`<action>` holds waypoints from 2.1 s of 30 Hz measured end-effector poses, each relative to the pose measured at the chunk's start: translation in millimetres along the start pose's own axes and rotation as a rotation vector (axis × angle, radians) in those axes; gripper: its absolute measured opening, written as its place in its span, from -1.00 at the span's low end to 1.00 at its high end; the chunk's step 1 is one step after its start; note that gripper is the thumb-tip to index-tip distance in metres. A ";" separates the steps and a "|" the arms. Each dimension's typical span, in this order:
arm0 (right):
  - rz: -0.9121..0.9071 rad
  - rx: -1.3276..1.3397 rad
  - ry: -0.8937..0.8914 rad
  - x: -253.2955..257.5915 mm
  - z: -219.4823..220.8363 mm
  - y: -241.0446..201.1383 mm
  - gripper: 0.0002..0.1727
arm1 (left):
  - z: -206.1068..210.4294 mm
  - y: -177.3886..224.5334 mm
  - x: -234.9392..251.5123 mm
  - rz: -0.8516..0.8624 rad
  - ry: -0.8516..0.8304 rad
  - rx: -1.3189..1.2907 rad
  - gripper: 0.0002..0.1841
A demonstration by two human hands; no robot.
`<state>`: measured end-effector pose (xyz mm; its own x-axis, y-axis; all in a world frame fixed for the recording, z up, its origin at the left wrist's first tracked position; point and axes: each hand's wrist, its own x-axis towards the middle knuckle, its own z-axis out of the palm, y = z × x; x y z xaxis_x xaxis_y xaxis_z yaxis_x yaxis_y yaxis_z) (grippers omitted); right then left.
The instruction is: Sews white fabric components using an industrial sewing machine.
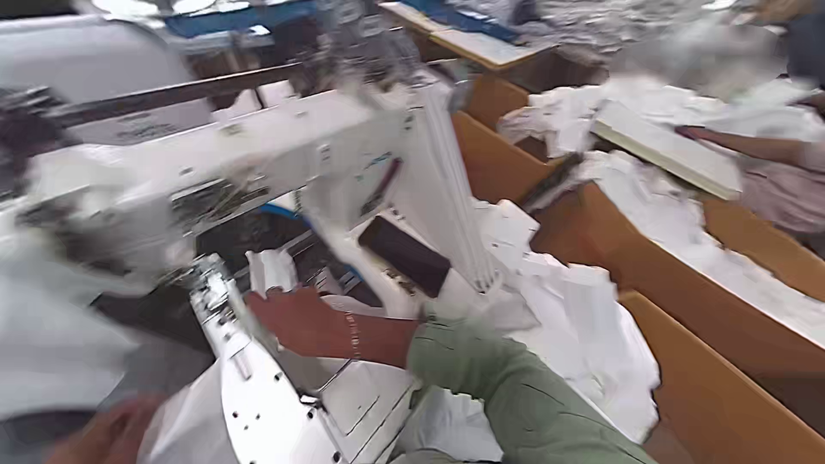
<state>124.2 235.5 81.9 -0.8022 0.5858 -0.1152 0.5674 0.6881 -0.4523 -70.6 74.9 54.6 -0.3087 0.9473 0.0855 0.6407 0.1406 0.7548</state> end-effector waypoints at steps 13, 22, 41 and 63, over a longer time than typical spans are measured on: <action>-0.709 -0.195 0.562 -31.8 42.6 6.8 -0.82 | 44.0 17.2 31.4 0.005 0.164 -0.703 -0.29; -0.799 -0.217 0.623 -30.3 47.9 2.4 -0.80 | 61.6 25.7 66.3 -0.258 0.638 -0.062 -0.43; -0.212 0.012 0.453 18.6 3.4 25.5 -0.81 | 74.7 43.9 47.6 -0.306 0.240 -0.171 -0.22; -0.494 0.036 0.184 15.4 3.3 28.1 -0.83 | 71.8 46.8 38.4 -0.202 0.236 -0.054 -0.19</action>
<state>127.2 262.4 64.5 -0.9249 0.2633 0.2744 0.1211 0.8880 -0.4436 -2.0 138.5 46.5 -0.5847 0.8078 0.0747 0.5137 0.2975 0.8047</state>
